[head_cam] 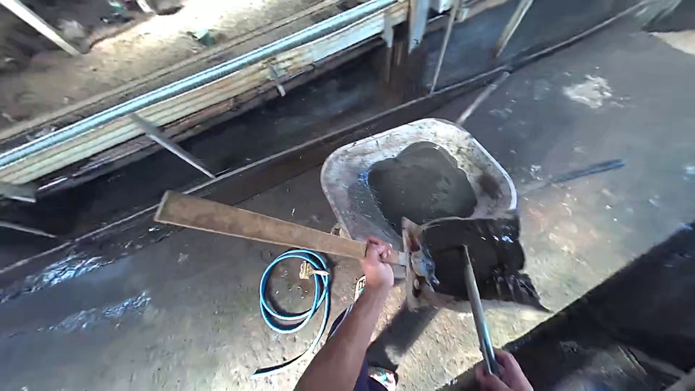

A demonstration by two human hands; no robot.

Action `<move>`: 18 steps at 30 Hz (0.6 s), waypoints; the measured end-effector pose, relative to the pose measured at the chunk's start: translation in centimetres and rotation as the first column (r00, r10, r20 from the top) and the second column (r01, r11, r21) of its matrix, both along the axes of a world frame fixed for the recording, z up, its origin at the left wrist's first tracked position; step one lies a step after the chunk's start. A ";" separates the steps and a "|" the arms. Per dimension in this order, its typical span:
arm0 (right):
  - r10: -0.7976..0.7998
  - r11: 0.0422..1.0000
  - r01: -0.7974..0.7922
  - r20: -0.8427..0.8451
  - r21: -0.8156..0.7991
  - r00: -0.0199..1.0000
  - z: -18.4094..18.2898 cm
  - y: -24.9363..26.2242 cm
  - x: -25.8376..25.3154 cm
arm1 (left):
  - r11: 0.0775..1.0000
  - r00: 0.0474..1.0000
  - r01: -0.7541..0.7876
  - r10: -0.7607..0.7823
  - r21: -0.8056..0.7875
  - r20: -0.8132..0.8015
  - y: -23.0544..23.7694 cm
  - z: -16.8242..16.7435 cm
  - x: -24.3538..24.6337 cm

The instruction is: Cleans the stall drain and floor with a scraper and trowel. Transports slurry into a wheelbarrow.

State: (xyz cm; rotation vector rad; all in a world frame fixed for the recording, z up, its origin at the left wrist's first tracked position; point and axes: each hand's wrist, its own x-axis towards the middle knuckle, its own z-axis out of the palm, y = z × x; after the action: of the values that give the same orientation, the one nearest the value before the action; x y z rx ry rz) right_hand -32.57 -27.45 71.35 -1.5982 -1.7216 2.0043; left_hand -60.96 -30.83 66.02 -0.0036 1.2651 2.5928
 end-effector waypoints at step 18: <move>-0.265 0.914 0.253 0.007 -0.316 0.964 -4.4 7.4 -25.5 | 0.405 0.815 -0.276 -0.381 -0.871 -0.436 8.9 2.6 -26.2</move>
State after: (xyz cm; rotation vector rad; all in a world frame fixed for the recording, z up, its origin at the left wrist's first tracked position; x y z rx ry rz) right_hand -58.07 -20.03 66.93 -1.7538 -1.1430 2.2341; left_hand -87.19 -21.88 68.65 0.6708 2.7177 1.4352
